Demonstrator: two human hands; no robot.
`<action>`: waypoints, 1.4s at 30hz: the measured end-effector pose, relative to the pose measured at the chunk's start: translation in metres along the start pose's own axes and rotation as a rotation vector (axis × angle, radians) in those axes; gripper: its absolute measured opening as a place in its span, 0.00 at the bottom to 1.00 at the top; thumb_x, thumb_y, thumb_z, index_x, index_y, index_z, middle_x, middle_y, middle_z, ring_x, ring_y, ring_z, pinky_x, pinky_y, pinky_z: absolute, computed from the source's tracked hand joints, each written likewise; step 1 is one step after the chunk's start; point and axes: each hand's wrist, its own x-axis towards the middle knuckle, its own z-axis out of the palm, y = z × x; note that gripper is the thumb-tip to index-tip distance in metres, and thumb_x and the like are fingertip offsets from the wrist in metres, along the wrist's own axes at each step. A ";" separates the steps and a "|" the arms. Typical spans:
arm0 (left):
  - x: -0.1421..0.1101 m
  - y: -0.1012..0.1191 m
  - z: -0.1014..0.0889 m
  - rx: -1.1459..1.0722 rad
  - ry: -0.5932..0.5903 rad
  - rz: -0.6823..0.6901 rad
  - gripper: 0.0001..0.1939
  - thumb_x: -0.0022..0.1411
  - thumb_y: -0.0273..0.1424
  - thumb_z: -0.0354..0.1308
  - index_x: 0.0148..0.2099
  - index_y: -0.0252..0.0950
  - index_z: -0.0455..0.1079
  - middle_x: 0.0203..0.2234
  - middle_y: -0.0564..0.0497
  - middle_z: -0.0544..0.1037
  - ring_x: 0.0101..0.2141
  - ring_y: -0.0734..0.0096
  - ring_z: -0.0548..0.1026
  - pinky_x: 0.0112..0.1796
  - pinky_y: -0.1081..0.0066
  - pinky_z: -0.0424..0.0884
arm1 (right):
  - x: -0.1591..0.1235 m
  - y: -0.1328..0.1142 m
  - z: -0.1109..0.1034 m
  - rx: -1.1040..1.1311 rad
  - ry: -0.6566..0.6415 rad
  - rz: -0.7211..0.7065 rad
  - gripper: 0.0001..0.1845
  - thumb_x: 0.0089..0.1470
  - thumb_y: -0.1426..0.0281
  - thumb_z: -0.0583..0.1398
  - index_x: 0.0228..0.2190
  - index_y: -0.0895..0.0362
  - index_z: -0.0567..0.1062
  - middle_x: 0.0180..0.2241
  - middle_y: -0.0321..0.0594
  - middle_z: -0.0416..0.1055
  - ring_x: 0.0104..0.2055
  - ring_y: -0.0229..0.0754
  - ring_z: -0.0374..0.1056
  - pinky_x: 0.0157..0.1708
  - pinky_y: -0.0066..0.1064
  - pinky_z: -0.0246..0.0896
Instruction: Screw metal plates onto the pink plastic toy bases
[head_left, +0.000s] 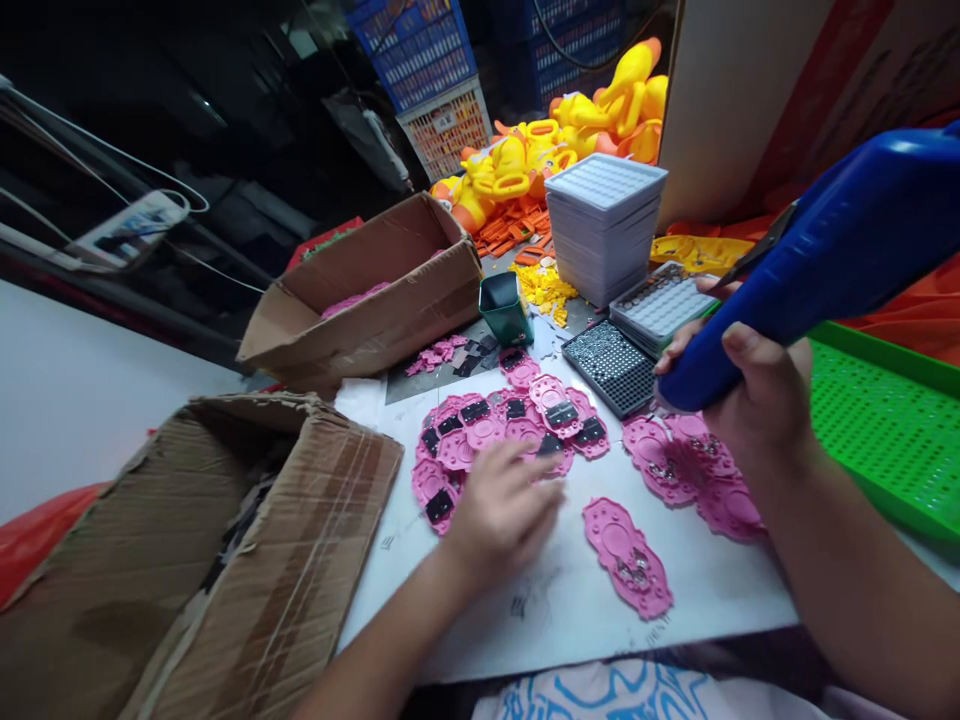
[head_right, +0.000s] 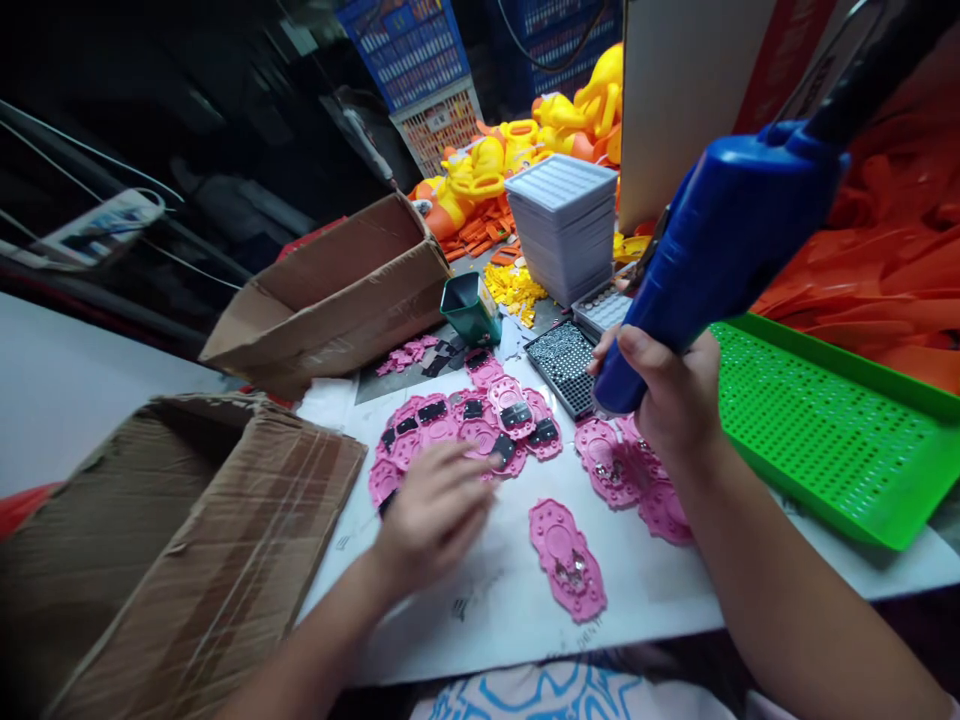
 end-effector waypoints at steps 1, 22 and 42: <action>0.010 -0.016 -0.009 0.030 -0.005 -0.087 0.09 0.61 0.28 0.53 0.40 0.37 0.74 0.41 0.47 0.80 0.47 0.61 0.73 0.49 0.55 0.67 | 0.000 0.000 0.000 -0.002 0.000 -0.001 0.10 0.44 0.64 0.64 0.20 0.58 0.74 0.19 0.40 0.69 0.22 0.39 0.66 0.21 0.32 0.65; 0.069 -0.188 -0.005 0.280 -0.186 -0.878 0.09 0.51 0.33 0.57 0.27 0.32 0.73 0.32 0.39 0.78 0.43 0.49 0.72 0.45 0.60 0.62 | 0.000 -0.002 0.003 0.037 -0.003 0.016 0.12 0.41 0.65 0.66 0.29 0.58 0.74 0.19 0.37 0.70 0.21 0.39 0.66 0.18 0.30 0.64; -0.002 0.009 0.021 -0.854 0.055 -0.634 0.04 0.55 0.26 0.60 0.32 0.36 0.66 0.31 0.49 0.77 0.33 0.70 0.76 0.32 0.72 0.72 | 0.002 0.001 0.003 -0.080 -0.019 -0.127 0.12 0.44 0.61 0.63 0.21 0.56 0.72 0.17 0.28 0.67 0.17 0.33 0.66 0.17 0.26 0.65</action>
